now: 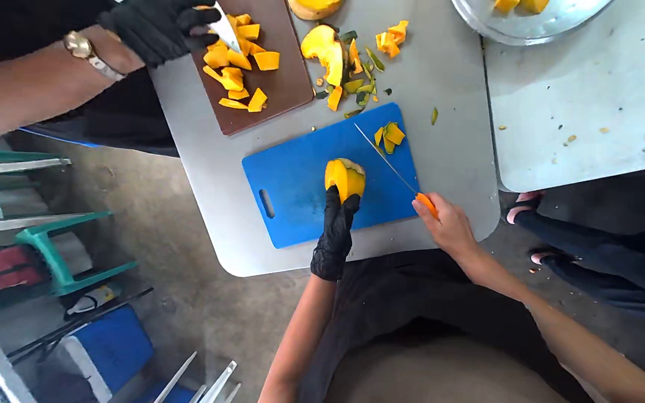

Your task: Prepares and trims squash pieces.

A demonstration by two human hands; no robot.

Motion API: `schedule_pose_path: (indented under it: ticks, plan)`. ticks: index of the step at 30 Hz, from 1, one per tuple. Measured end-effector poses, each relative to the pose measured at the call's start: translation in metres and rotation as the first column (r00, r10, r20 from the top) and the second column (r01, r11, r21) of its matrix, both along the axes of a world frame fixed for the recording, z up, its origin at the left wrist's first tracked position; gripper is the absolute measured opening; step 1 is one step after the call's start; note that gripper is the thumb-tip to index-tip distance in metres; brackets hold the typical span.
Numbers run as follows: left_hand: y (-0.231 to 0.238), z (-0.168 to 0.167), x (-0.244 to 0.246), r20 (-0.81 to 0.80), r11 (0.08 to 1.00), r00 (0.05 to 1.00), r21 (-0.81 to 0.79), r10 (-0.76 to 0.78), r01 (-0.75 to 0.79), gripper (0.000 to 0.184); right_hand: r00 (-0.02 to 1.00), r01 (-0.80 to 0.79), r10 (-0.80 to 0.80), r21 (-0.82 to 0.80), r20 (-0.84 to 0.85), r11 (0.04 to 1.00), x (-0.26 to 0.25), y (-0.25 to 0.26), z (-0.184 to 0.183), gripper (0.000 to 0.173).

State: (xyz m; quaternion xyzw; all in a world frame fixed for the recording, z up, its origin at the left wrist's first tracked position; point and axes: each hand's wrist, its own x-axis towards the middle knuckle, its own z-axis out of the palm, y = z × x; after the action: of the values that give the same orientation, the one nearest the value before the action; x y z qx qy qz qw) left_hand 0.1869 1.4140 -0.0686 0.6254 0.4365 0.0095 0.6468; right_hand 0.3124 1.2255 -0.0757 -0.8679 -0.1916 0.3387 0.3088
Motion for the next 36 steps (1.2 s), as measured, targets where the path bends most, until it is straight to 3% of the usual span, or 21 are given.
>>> schedule_pose_path:
  ticks: [2,7,16,18,21,23,27,31,34,36]
  plan:
    - [0.004,0.011,0.002,0.052,0.999,0.997,0.009,0.051,-0.051,0.031,0.999,-0.007,0.006,0.022,0.04,1.0,0.001,0.001,0.005,0.056]
    - [0.019,0.017,0.001,0.045,0.99,0.999,-0.139,0.015,-0.008,0.045,0.993,-0.106,0.103,0.044,0.063,0.993,0.0,0.01,0.014,0.064]
    - [0.053,0.021,-0.003,0.047,0.954,0.985,-0.243,-0.167,0.173,0.041,0.972,-0.235,0.235,-0.003,-0.006,0.972,-0.004,0.013,0.009,0.06]
    - [0.05,0.016,-0.01,0.046,0.952,0.975,-0.212,-0.216,0.221,0.039,0.977,-0.202,0.201,-0.004,-0.069,0.979,0.001,0.01,0.011,0.057]
    - [0.036,0.017,-0.012,0.023,0.956,0.972,-0.174,-0.236,0.236,0.03,0.97,-0.015,0.026,0.045,-0.241,0.999,0.011,0.016,0.006,0.05]
    - [0.029,0.015,-0.016,0.031,0.962,0.974,-0.156,-0.223,0.225,0.033,0.954,0.01,0.003,0.043,-0.301,0.999,0.022,0.031,-0.004,0.055]
    - [0.032,0.006,-0.035,0.066,0.973,0.981,-0.125,-0.185,0.192,0.04,0.937,-0.212,0.235,0.117,-0.257,0.97,0.029,0.067,-0.03,0.058]
    - [0.046,-0.003,-0.058,0.099,0.964,0.982,-0.197,-0.159,0.176,0.048,0.818,-0.392,0.481,0.307,-0.316,0.867,0.031,0.102,-0.032,0.05]
    - [0.055,0.0,-0.062,0.091,0.898,0.991,-0.421,-0.097,0.126,0.041,0.806,-0.368,0.491,0.371,-0.33,0.853,0.024,0.113,-0.033,0.048]
    - [0.049,-0.002,-0.045,0.042,0.717,0.999,-0.697,0.001,0.029,0.068,0.819,-0.356,0.485,0.392,-0.306,0.848,0.014,0.112,-0.029,0.044]
